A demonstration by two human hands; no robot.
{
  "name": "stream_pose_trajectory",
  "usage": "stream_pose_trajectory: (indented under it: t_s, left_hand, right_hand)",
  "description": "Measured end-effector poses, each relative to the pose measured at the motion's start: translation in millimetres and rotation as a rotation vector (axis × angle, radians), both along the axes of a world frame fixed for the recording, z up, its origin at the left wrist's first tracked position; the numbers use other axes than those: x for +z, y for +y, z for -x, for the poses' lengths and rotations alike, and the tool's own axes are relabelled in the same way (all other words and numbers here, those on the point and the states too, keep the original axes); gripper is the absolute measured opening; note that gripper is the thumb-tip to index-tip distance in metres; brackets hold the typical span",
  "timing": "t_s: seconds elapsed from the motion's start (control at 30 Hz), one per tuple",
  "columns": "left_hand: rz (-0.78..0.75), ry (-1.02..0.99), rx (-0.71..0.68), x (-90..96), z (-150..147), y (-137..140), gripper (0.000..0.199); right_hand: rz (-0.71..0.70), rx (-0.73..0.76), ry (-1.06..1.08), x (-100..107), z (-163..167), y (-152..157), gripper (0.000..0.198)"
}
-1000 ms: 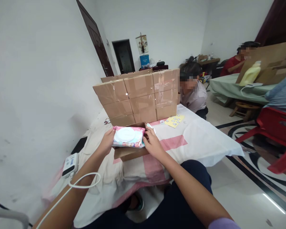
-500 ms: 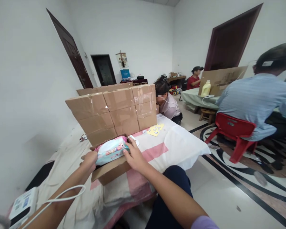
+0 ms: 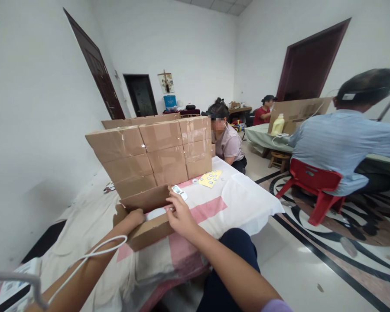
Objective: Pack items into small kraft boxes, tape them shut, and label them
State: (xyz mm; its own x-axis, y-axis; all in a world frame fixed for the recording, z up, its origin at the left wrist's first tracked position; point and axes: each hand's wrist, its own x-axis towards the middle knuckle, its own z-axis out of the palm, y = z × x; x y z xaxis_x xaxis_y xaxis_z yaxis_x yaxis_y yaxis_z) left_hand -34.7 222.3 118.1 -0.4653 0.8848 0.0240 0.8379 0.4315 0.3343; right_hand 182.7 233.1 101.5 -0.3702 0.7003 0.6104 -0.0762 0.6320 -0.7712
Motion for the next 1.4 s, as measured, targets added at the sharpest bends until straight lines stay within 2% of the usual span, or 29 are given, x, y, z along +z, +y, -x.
stream_pose_trajectory:
  t_s: [0.07, 0.17, 0.23, 0.3, 0.37, 0.4, 0.53, 0.6, 0.63, 0.67, 0.73, 0.8, 0.87, 1.1, 1.17, 1.23, 1.27, 1.33, 1.4]
  left_hand:
    - [0.022, 0.021, 0.04, 9.5, -3.4, -4.1, 0.036]
    - [-0.114, 0.055, 0.079, 25.8, -1.2, -29.2, 0.03]
    - [-0.275, 0.062, 0.123, 32.2, 7.4, -54.0, 0.04]
    - [-0.421, 0.011, 0.174, 29.7, 19.4, -76.2, 0.063]
    - [-0.481, -0.103, 0.131, 16.1, 31.3, -89.2, 0.078]
    - [-0.494, -0.173, 0.061, 5.7, 36.5, -91.7, 0.084]
    - [-0.618, -0.454, -0.382, -44.0, 55.5, -85.5, 0.109]
    - [-0.673, -0.521, -0.489, -62.7, 64.8, -81.3, 0.117]
    - [-0.679, -0.524, -0.495, -68.9, 68.7, -80.1, 0.118]
    - [-0.679, -0.515, -0.493, -72.8, 71.6, -79.5, 0.116]
    - [-0.678, -0.48, -0.495, -75.1, 72.9, -79.6, 0.098]
    - [-0.718, -0.434, -0.497, -72.4, 67.6, -80.7, 0.073]
    - [-0.776, -0.417, -0.496, -68.0, 57.8, -82.1, 0.06]
    - [-0.842, -0.428, -0.414, -67.3, 32.3, -97.4, 0.065]
    - [-0.868, -0.447, -0.352, -69.3, 27.1, -102.2, 0.059]
    - [-0.917, -0.47, -0.251, -68.3, 21.6, -102.3, 0.048]
    - [-0.936, -0.496, -0.192, -66.4, 19.3, -100.1, 0.049]
    - [-0.936, -0.598, -0.106, -60.9, 17.4, -92.9, 0.065]
    - [-0.874, -0.743, -0.098, -55.9, 20.5, -85.3, 0.078]
  right_hand:
    - [-0.031, -0.094, 0.059, 4.2, -3.3, 3.0, 0.028]
    - [-0.07, -0.218, 0.056, 8.7, -8.5, 10.2, 0.027]
    - [-0.072, -0.207, -0.025, 7.6, -10.0, 15.9, 0.026]
    - [-0.062, -0.119, -0.117, 4.2, -9.7, 20.4, 0.026]
    - [-0.059, -0.029, -0.189, 0.6, -8.9, 23.1, 0.03]
    - [-0.069, 0.003, -0.218, -0.7, -8.9, 23.9, 0.031]
    - [-0.138, 0.072, -0.293, -1.6, -12.7, 29.3, 0.037]
    - [-0.158, 0.119, -0.307, -1.6, -16.0, 34.5, 0.047]
    - [-0.162, 0.144, -0.314, -1.9, -17.4, 37.4, 0.055]
    - [-0.161, 0.166, -0.323, -2.3, -18.4, 40.1, 0.062]
    - [-0.146, 0.175, -0.331, -3.4, -18.8, 43.9, 0.068]
    - [-0.136, 0.151, -0.327, -4.6, -17.2, 44.9, 0.058]
    - [-0.141, 0.122, -0.316, -5.3, -14.8, 43.2, 0.044]
    - [-0.21, 0.067, -0.276, -2.9, -13.8, 31.5, 0.024]
    - [-0.233, 0.064, -0.266, -3.3, -12.8, 28.1, 0.023]
    - [-0.185, -0.002, -0.242, -6.3, -9.2, 25.7, 0.025]
    - [-0.129, -0.05, -0.226, -8.8, -6.5, 25.3, 0.029]
    - [0.006, -0.125, -0.199, -14.6, -1.1, 26.3, 0.051]
    - [0.095, -0.112, -0.192, -18.9, 2.7, 28.9, 0.074]
